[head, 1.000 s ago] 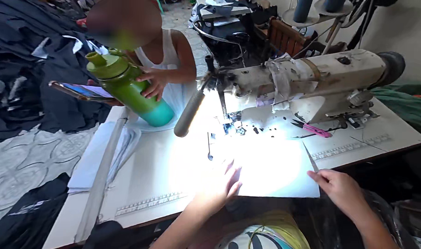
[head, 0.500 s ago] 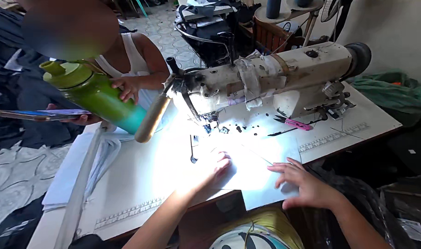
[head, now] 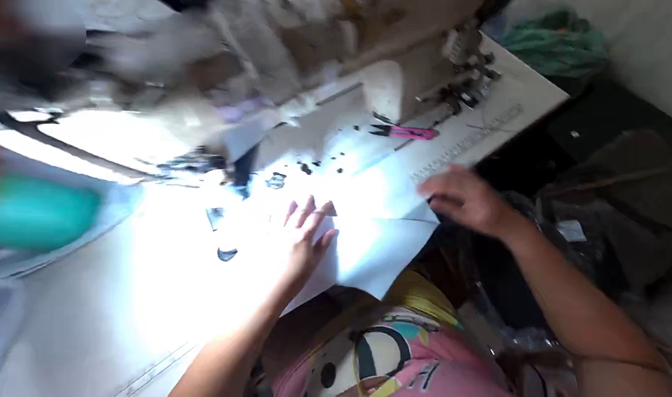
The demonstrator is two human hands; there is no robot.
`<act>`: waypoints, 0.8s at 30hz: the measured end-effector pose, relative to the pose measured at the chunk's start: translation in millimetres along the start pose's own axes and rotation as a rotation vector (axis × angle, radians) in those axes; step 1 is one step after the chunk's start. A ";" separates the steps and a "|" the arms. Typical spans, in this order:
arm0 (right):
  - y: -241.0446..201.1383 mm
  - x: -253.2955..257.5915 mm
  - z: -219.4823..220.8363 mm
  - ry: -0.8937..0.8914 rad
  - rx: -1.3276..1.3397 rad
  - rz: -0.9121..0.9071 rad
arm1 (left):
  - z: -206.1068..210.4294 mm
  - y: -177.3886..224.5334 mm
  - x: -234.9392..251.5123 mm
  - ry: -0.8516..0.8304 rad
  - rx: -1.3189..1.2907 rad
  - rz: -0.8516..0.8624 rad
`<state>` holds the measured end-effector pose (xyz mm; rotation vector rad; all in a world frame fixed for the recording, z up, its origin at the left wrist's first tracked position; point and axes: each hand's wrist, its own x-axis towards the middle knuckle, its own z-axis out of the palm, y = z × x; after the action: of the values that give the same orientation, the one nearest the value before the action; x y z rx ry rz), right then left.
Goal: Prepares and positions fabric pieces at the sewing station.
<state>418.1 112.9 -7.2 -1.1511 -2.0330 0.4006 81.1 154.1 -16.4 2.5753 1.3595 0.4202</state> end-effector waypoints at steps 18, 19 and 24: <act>56.2 -262.4 53.5 -0.319 -0.126 1.365 | 16.5 -67.5 -57.2 0.008 -0.179 0.053; 54.2 -264.0 49.3 -0.257 -0.120 1.343 | 19.2 -75.6 -62.2 -0.011 -0.182 0.025; -4.8 -261.5 82.6 -0.296 -0.207 0.668 | 9.0 -59.8 -59.6 -0.009 -0.254 -0.039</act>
<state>435.9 -100.1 -178.9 -2.0027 -1.9141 0.7308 5.9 137.6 -52.3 2.3388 1.2616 0.5359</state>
